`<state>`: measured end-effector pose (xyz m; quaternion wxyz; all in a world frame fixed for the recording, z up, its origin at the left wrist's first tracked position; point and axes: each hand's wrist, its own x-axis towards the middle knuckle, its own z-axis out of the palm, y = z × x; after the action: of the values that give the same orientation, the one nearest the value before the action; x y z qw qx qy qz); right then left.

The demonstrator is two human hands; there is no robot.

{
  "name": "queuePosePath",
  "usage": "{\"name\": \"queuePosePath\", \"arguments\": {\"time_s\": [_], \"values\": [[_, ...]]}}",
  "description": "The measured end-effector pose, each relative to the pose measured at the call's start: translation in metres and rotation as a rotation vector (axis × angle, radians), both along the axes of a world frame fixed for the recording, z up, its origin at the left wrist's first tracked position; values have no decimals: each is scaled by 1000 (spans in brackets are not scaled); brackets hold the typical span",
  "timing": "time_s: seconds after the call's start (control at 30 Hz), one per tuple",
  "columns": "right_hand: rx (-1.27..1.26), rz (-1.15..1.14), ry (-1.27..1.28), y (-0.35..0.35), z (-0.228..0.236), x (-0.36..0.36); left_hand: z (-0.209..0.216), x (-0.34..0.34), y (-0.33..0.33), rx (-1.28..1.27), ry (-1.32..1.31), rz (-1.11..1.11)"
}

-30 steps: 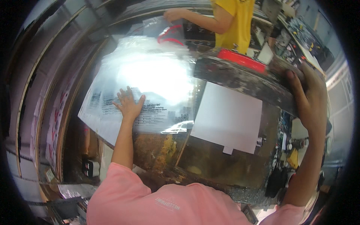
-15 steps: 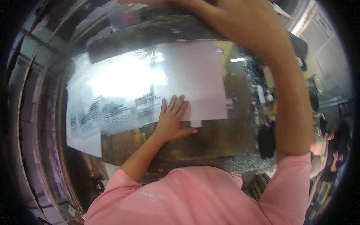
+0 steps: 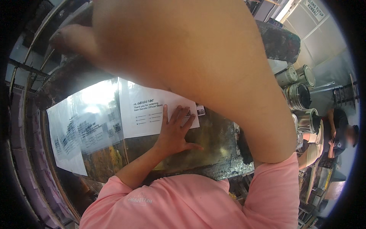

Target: The person repeatedly screen prints a red logo onto plastic packaging by lowering a screen and using a squeegee to spread ink, then removes the printed bag and places it onto a stack.

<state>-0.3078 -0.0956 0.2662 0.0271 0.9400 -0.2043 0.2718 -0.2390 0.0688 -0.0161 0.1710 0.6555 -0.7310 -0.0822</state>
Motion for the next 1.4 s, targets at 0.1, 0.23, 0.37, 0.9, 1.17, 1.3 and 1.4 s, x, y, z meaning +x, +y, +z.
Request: {"name": "queuePosePath", "arguments": {"time_s": [0.1, 0.23, 0.37, 0.9, 1.17, 1.3, 1.4], "values": [[4, 2, -1, 0, 1, 1, -3, -1, 2, -61, 2, -12], [11, -25, 30, 6, 10, 5, -7, -2, 3, -128, -4, -24], [66, -132, 128, 18, 33, 12, -4, -5, 1, -170, -14, -44], [16, -68, 11, 25, 12, 18, -14, -4, 6, -254, -27, -50], [37, -31, 69, 29, 17, 19, -10, 2, 19, -390, 64, -74], [-96, 18, -111, 26, -3, 5, 65, 62, 61, -358, 625, 565], [-100, 65, -142, 46, -52, -1, 118, 124, 115, -744, 1318, 312]]}}
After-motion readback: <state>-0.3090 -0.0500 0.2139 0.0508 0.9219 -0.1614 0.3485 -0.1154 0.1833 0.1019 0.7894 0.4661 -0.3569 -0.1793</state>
